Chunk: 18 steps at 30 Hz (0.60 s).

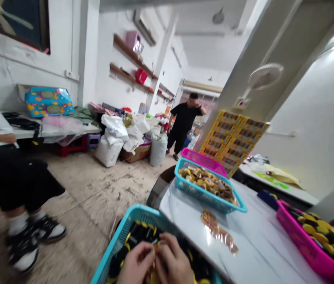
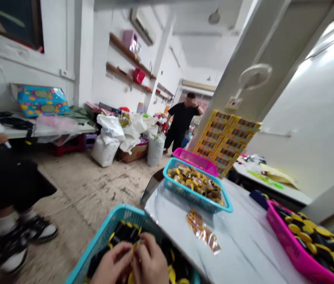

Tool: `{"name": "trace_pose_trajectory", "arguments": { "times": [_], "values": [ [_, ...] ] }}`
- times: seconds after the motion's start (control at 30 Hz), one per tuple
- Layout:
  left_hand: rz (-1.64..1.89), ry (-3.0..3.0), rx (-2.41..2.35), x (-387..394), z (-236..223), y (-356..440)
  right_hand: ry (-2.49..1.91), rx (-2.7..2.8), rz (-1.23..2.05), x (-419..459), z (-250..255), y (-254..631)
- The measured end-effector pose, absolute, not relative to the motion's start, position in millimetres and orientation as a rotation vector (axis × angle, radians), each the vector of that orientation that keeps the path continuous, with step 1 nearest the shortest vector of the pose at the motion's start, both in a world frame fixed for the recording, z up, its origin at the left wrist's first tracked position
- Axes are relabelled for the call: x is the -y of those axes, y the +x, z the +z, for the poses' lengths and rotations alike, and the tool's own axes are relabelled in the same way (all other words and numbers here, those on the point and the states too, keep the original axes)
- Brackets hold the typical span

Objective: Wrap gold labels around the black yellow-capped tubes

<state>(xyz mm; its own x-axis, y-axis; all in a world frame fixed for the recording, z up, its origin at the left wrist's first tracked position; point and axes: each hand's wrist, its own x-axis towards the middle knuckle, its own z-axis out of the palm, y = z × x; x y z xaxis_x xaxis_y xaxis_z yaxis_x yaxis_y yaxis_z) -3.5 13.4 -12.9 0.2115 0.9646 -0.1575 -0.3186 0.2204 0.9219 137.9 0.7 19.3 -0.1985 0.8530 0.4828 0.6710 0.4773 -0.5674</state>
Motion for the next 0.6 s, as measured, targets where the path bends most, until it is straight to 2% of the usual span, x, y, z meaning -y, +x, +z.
{"name": "trace_pose_trajectory", "arguments": {
  "times": [0.17,0.23,0.4,0.6],
  "values": [
    [1.067,0.954,-0.952,-2.4,-5.0,-13.4,-1.423,1.751,0.940,4.9,40.2,144.7],
    [1.066,0.930,-0.952,-3.9,-4.6,-13.0,-1.488,1.767,1.095,2.9,38.7,148.1],
    [1.260,0.701,-1.041,2.2,-2.6,-8.3,-1.571,1.689,0.904,6.2,25.7,144.5],
    [1.145,0.740,-1.013,11.5,0.2,-6.7,-1.541,1.674,0.760,12.3,26.0,145.5]
  ]
}}
